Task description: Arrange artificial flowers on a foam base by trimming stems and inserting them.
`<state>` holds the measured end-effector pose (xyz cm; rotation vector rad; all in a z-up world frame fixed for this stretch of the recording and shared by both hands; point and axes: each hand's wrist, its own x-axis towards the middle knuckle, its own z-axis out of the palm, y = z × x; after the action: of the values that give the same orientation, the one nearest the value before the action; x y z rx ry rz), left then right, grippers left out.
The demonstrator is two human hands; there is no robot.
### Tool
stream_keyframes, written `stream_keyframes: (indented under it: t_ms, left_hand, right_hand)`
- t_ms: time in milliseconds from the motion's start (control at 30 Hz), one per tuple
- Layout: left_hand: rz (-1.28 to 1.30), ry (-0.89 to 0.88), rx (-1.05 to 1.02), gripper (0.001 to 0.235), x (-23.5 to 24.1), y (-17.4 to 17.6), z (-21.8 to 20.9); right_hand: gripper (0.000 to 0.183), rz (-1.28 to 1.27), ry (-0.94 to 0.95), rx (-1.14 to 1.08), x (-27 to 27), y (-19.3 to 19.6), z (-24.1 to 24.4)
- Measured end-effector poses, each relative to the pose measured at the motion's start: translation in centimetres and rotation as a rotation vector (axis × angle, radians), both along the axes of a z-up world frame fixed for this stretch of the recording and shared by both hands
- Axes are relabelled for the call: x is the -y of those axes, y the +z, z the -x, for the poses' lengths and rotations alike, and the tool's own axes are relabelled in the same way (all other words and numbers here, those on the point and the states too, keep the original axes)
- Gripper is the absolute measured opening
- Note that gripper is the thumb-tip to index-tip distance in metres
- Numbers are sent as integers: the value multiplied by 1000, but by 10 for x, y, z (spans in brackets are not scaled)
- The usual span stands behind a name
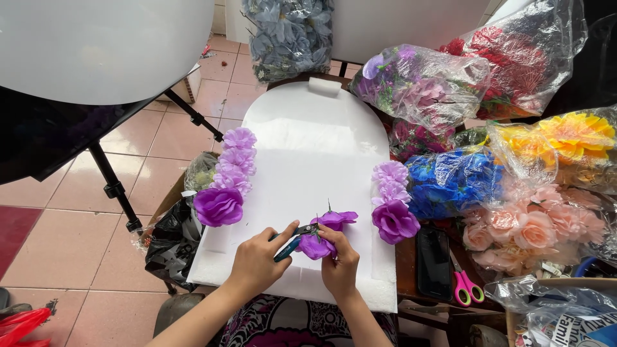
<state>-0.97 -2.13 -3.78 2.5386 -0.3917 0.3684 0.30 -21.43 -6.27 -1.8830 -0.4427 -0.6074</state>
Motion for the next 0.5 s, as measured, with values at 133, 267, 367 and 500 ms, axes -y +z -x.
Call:
stream_keyframes:
  t_ms: [133,267,367,500]
  left_hand:
    - [-182,97,259,67,6,-16,-1]
    - [61,129,-61,70,12,1,8]
    - [457,131,-494,67,13,20,9]
    - [657,120,-628,63,14,30,10]
  right_hand:
    - [45,-16,-7,-18,1,-7,-5]
    - [40,-33,-4,-44,0,-6,-5]
    - [38,-39,-7,-60,1,-6,-7]
    - [37,-80,9,-75,3,-5,-6]
